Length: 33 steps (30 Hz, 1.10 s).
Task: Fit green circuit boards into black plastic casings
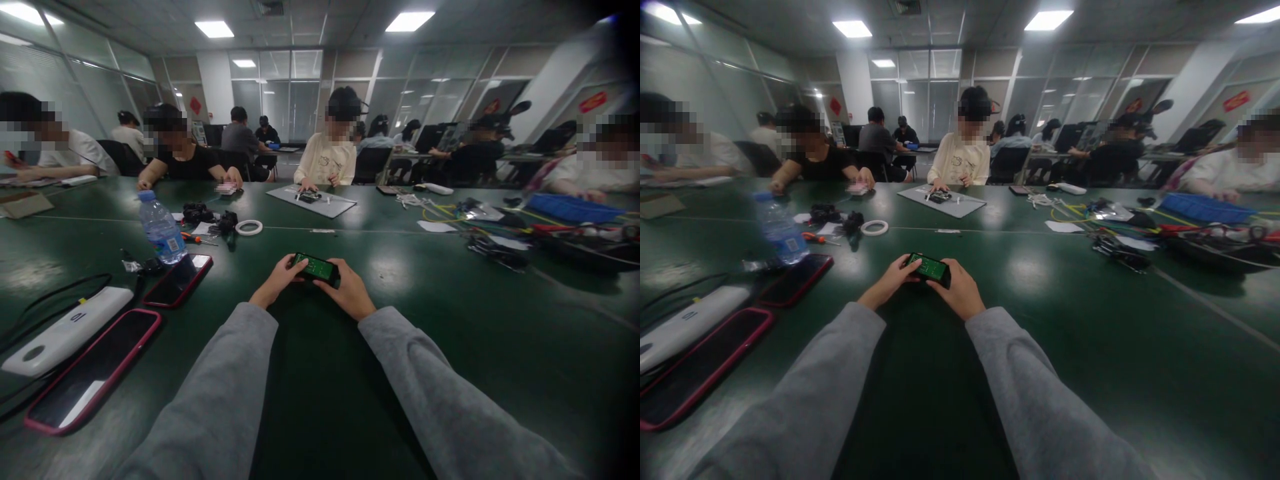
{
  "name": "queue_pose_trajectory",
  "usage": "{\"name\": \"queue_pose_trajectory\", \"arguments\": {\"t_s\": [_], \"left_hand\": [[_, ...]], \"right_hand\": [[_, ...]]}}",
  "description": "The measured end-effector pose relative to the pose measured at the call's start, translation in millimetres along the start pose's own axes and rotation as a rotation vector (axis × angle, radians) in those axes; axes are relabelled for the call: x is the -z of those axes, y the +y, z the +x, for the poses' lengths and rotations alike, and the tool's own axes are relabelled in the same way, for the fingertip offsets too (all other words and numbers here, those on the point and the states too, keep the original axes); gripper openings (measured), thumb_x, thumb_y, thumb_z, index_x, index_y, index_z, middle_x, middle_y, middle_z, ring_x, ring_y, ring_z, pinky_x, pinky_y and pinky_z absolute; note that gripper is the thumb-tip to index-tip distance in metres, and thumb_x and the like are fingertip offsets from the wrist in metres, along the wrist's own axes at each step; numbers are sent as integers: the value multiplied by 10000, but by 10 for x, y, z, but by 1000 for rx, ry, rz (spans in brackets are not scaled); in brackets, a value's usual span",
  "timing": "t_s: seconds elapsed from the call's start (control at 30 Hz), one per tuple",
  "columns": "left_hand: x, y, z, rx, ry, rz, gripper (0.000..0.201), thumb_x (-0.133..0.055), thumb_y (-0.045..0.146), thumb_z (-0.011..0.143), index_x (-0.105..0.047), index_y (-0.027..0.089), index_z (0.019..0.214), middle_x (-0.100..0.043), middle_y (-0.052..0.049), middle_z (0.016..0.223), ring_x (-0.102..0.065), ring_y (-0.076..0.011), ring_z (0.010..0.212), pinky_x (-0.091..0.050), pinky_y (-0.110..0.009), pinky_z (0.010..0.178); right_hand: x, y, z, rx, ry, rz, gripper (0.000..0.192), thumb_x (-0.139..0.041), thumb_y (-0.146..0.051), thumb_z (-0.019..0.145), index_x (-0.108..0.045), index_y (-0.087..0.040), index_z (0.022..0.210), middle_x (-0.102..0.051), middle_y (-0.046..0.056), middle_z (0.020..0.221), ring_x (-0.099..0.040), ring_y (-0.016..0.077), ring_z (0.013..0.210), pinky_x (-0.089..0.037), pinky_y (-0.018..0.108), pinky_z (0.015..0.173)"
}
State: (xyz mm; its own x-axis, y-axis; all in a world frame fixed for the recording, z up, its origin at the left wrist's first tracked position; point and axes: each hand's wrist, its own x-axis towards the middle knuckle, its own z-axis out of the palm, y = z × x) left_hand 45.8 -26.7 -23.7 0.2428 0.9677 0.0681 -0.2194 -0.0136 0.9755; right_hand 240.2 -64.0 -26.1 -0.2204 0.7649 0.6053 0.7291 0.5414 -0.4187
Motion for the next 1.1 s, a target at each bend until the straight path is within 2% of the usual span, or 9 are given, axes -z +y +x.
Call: {"name": "queue_pose_trajectory", "arguments": {"t_s": [0.17, 0.3, 0.37, 0.63, 1.1], "left_hand": [[5, 3, 2, -10, 2, 0, 382, -702, 346, 763, -605, 152, 1078, -600, -104, 1096, -608, -164, 878, -553, -248, 648], [10, 4, 5, -11, -4, -7, 400, -696, 345, 768, -594, 151, 1103, -598, -106, 1107, -610, -167, 886, -554, -237, 635], [12, 4, 10, -12, 7, -34, 391, -700, 334, 765, -598, 149, 1094, -602, -101, 1090, -611, -161, 873, -550, -229, 622], [7, 31, -3, 25, 36, -113, 359, -715, 335, 752, -609, 139, 1033, -616, -68, 963, -607, -109, 732, -525, -202, 575], [2, 85, -54, 31, -2, -131, 379, -675, 407, 784, -601, 130, 1032, -619, -68, 920, -610, -111, 733, -533, -214, 609]], "right_hand": [[-1, -9, -5, 20, -18, -13, 506, -648, -443, 814, -450, -207, 1216, -576, 87, 1116, -598, 246, 981, -523, 414, 839], [31, -52, -5, 93, -24, -16, 595, -612, -379, 851, -344, -232, 1361, -511, 89, 1250, -550, 249, 1111, -503, 430, 928], [58, -82, -5, 122, -40, -28, 584, -576, -351, 876, -323, -255, 1394, -505, 84, 1250, -551, 244, 1113, -511, 425, 924], [70, -113, -17, 143, -15, -120, 375, -559, -394, 901, -503, -276, 1252, -525, 78, 1161, -591, 235, 998, -549, 390, 829], [54, -97, -23, 148, 3, -109, 358, -550, -390, 910, -519, -269, 1245, -517, 84, 1163, -574, 240, 1035, -537, 392, 860]]}}
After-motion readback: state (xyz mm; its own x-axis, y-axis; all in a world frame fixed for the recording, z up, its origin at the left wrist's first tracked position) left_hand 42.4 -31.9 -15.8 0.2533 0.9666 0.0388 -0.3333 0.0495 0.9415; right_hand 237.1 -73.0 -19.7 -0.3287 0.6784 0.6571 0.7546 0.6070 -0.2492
